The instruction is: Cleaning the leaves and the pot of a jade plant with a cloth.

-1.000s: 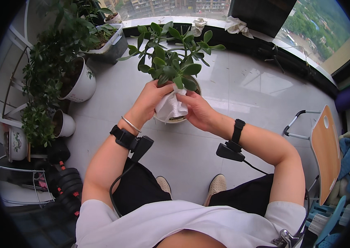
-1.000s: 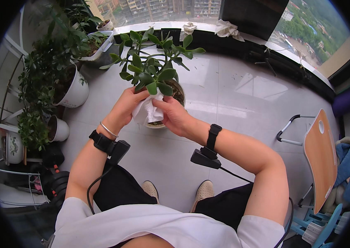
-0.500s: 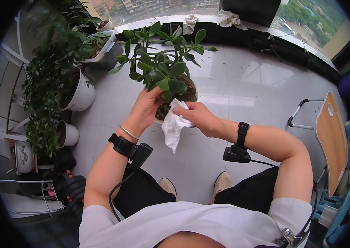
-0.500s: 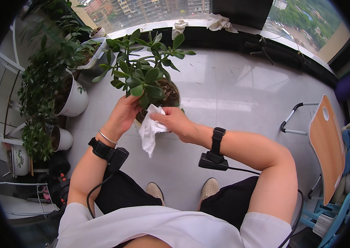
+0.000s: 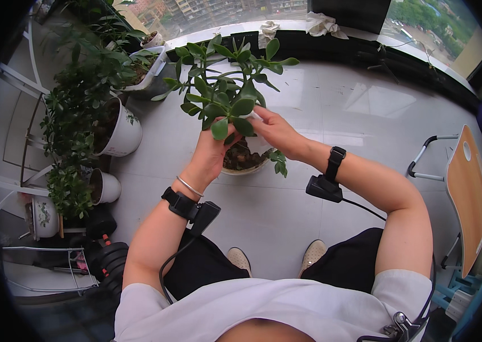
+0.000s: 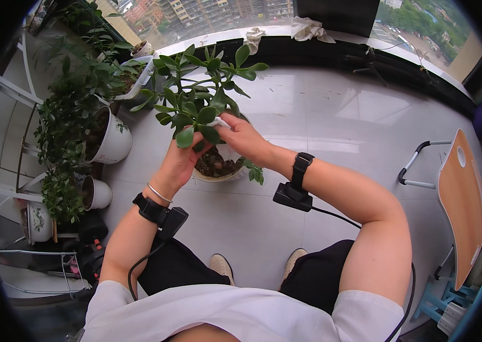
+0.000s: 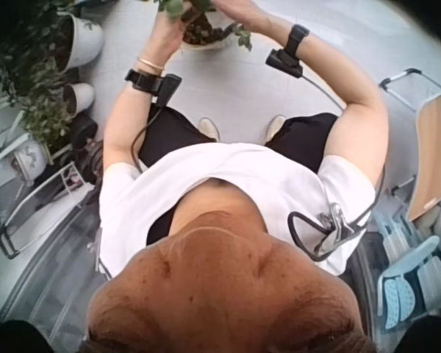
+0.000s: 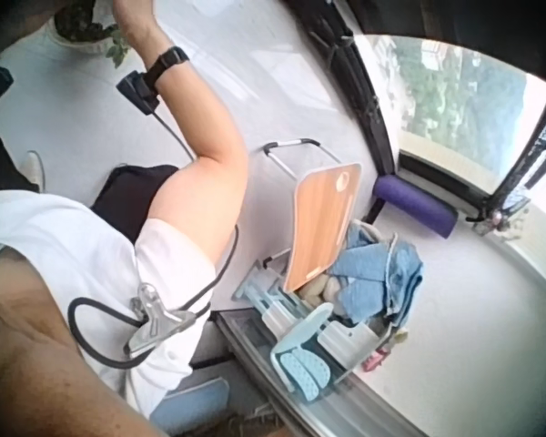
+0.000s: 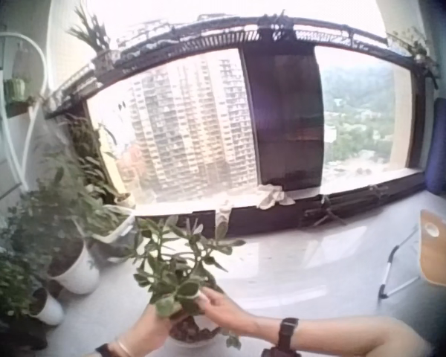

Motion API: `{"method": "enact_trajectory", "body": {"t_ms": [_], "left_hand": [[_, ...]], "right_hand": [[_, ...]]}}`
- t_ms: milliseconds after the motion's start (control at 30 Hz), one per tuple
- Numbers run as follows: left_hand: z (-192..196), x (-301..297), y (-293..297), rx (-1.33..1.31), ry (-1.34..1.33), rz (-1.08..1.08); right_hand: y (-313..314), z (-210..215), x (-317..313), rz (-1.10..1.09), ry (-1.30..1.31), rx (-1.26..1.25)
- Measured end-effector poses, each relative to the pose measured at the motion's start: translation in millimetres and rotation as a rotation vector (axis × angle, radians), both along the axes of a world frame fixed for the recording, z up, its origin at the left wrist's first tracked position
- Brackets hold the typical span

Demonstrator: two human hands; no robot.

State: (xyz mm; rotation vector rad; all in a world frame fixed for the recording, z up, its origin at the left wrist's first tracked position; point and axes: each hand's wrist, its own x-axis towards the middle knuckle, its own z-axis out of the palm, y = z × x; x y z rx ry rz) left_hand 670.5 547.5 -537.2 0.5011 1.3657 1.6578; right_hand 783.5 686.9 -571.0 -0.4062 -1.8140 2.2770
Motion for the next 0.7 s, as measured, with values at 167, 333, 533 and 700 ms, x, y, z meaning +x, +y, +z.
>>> {"method": "enact_trajectory", "body": {"t_ms": [167,333,533,700], "left_hand": [[4,4,2,-0.086,0.107,-0.047],[3,5,-1,-0.03,0.124,-0.013],[-1,7,-1,-0.065,0.026,0.068],[2,8,1,-0.087,0.107,0.106]], "right_hand": [[2,-5,-13,-0.064,0.057,0.26],[7,-1,-10,-0.05,0.127,0.526],[8,11,10,-0.048,-0.155,0.354],[4,14,-12,-0.065,-0.108,0.374]]}}
